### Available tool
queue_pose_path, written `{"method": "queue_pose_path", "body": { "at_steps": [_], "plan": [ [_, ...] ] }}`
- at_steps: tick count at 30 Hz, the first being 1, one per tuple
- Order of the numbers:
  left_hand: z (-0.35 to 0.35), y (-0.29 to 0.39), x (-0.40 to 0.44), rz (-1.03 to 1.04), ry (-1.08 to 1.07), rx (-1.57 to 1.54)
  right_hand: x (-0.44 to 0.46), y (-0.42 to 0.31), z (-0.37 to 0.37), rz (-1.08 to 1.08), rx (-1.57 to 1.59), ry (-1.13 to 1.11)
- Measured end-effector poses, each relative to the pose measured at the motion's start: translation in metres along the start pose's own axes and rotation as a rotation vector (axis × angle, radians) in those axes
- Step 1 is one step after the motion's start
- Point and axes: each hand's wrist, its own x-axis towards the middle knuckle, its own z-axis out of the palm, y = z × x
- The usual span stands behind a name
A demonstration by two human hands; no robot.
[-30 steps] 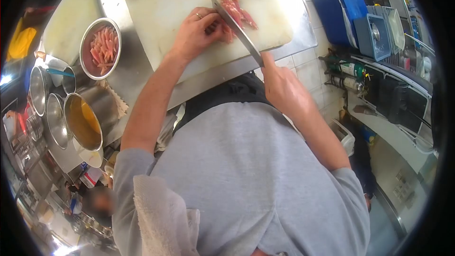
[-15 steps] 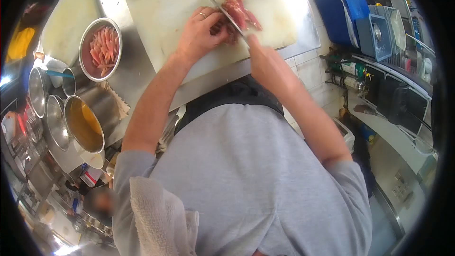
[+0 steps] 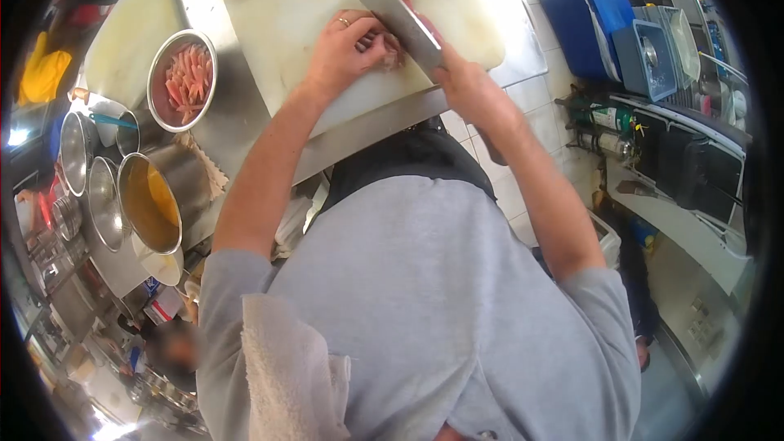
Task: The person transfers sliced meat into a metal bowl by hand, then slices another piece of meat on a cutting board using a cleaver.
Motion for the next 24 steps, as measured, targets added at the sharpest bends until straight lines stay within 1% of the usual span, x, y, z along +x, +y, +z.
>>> {"method": "queue_pose_path", "body": {
  "at_steps": [2, 3, 6, 9, 13, 15, 18, 19, 22, 24],
  "plan": [
    [-0.003, 0.002, 0.001, 0.026, 0.025, -0.032, -0.009, 0.022, -0.009, -0.097, 0.018, 0.082],
    [-0.006, 0.002, -0.001, 0.031, 0.036, -0.045, -0.017, 0.018, -0.016, -0.011, -0.029, 0.062],
    [-0.008, 0.003, -0.003, 0.048, 0.018, 0.010, -0.015, 0.005, -0.019, -0.070, -0.106, 0.081],
    [-0.007, 0.007, 0.000, 0.083, -0.014, 0.040, -0.012, -0.023, -0.024, -0.051, -0.039, 0.044],
    [-0.003, 0.006, 0.000, 0.077, 0.004, 0.068, -0.025, -0.031, -0.023, -0.026, -0.076, -0.065],
    [-0.003, 0.004, -0.001, 0.061, 0.010, 0.057, -0.033, -0.044, -0.032, 0.035, -0.137, -0.143],
    [-0.007, 0.012, -0.001, -0.052, -0.028, -0.035, -0.046, -0.053, -0.041, 0.122, -0.153, -0.240],
    [-0.006, 0.011, -0.001, -0.056, -0.029, -0.023, -0.047, -0.054, -0.042, 0.153, -0.146, -0.267],
    [-0.005, 0.007, -0.001, -0.061, -0.038, -0.007, -0.026, -0.033, -0.013, -0.021, -0.146, -0.107],
    [-0.005, 0.003, 0.000, -0.056, -0.051, -0.019, 0.008, -0.022, 0.008, -0.088, -0.114, -0.055]
  ]
}}
